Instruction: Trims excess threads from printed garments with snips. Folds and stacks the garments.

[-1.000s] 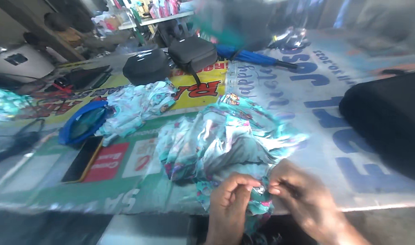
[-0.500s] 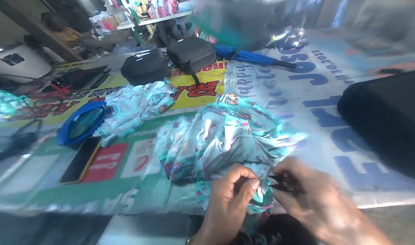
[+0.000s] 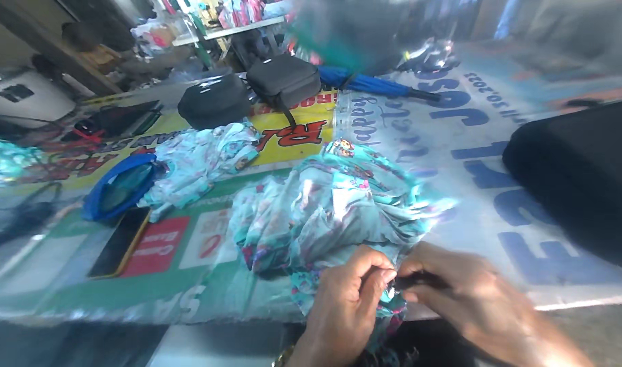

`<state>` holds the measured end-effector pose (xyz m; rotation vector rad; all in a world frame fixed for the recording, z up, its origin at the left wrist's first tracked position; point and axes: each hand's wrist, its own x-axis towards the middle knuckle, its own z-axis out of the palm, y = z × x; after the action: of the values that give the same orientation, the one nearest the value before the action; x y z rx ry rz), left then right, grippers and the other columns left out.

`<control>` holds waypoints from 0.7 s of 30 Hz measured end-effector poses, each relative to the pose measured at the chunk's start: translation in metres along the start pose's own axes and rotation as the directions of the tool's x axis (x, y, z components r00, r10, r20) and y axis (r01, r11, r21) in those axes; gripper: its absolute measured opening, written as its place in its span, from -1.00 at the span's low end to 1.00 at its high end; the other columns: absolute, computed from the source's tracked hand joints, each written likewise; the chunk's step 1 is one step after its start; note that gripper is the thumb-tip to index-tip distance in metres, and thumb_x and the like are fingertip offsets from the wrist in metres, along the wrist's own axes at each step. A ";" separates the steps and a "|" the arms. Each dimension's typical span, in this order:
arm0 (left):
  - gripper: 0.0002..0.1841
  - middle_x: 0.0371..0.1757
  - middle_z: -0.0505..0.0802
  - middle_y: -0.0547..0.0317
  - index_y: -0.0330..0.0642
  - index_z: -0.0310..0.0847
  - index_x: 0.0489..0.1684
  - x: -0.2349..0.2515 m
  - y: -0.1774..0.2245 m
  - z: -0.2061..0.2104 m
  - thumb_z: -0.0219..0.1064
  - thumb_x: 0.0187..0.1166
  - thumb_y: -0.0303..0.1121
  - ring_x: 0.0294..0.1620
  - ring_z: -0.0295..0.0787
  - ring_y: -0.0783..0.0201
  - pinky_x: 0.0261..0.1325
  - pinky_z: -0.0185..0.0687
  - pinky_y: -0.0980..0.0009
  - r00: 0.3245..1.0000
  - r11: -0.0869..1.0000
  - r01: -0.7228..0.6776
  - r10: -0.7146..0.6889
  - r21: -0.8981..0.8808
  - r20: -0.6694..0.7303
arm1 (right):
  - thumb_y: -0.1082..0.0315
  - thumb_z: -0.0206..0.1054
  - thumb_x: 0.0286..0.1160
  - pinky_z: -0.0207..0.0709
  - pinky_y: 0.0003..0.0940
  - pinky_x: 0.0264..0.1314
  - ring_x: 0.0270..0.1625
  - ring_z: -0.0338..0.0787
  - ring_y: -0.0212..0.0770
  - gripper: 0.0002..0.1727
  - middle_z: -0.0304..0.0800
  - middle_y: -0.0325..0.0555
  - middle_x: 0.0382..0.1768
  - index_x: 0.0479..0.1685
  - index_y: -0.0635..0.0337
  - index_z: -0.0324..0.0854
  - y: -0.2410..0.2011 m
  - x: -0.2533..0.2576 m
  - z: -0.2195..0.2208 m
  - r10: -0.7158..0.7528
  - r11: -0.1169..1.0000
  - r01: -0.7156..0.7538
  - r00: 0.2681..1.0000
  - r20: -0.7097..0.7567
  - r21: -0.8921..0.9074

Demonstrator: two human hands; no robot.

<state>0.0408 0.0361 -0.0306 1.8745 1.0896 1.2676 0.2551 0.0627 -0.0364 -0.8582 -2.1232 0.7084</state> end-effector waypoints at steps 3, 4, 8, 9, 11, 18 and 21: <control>-0.86 -0.33 0.76 0.28 -0.26 0.69 -0.17 0.000 0.000 0.000 0.26 0.70 -0.39 -0.36 0.67 0.63 -0.28 0.62 0.74 1.000 1.000 -0.005 0.005 0.013 -0.001 | 0.02 0.33 0.63 0.61 -0.65 -0.24 -0.22 0.73 -0.63 -0.76 0.81 -0.42 -0.18 -0.06 -0.07 0.76 0.001 0.000 0.002 0.011 1.000 -0.011 1.000 0.000 0.019; -0.86 -0.32 0.76 0.28 -0.26 0.69 -0.16 0.000 -0.001 0.000 0.26 0.70 -0.39 -0.35 0.67 0.63 -0.27 0.62 0.74 1.000 1.000 -0.009 0.009 0.017 -0.002 | 0.02 0.33 0.63 0.61 -0.66 -0.22 -0.21 0.73 -0.63 -0.76 0.81 -0.42 -0.18 -0.06 -0.07 0.76 0.001 0.000 0.002 0.012 1.000 -0.012 1.000 0.000 0.022; -0.85 -0.31 0.77 0.27 -0.28 0.69 -0.16 -0.001 -0.002 0.001 0.26 0.71 -0.39 -0.33 0.67 0.64 -0.22 0.62 0.74 1.000 0.999 -0.025 0.026 0.023 -0.018 | 0.10 0.36 0.63 0.60 -0.72 -0.20 -0.21 0.73 -0.64 -0.79 0.82 -0.41 -0.20 -0.10 0.00 0.79 0.003 0.001 0.005 0.018 0.990 -0.015 1.000 -0.014 0.139; -0.85 -0.31 0.77 0.27 -0.28 0.68 -0.16 -0.002 -0.003 0.001 0.26 0.71 -0.39 -0.32 0.67 0.64 -0.22 0.62 0.74 0.999 1.000 -0.022 0.022 -0.002 -0.039 | 0.15 0.38 0.62 0.60 -0.74 -0.20 -0.21 0.73 -0.63 -0.79 0.82 -0.37 -0.19 -0.08 0.07 0.78 0.003 0.002 0.007 0.031 0.965 -0.024 0.999 -0.023 0.260; -0.87 -0.30 0.76 0.33 -0.24 0.65 -0.16 -0.003 -0.005 0.001 0.25 0.71 -0.38 -0.30 0.67 0.65 -0.21 0.63 0.73 0.994 0.993 0.004 -0.016 -0.117 -0.104 | 0.21 0.43 0.56 0.63 -0.74 -0.22 -0.21 0.73 -0.63 -0.74 0.82 -0.36 -0.13 0.06 0.16 0.69 0.004 0.005 0.011 0.098 0.839 -0.072 0.995 -0.021 0.539; -0.92 -0.29 0.74 0.46 -0.05 0.68 -0.16 -0.008 -0.013 -0.002 0.34 0.65 -0.29 -0.28 0.66 0.64 -0.17 0.63 0.69 0.963 0.866 0.114 -0.217 -0.486 -0.161 | 0.34 0.37 0.55 0.53 -0.80 -0.36 -0.33 0.61 -0.67 -0.92 0.68 -0.38 -0.19 -0.14 0.12 0.70 0.007 0.008 0.022 0.169 0.715 -0.188 0.981 0.095 0.673; -0.92 -0.29 0.73 0.41 -0.11 0.66 -0.15 -0.009 -0.017 -0.002 0.29 0.68 -0.35 -0.30 0.66 0.60 -0.21 0.63 0.67 0.957 0.871 0.128 -0.234 -0.474 -0.172 | 0.24 0.37 0.63 0.46 -0.72 -0.56 -0.58 0.55 -0.62 -0.90 0.66 -0.41 -0.45 -0.10 0.02 0.67 0.006 0.007 0.022 0.215 0.363 -0.291 0.950 0.224 0.885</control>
<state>0.0322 0.0361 -0.0475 1.2676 0.9465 1.4963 0.2365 0.0673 -0.0500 -0.4902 -1.2402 1.8694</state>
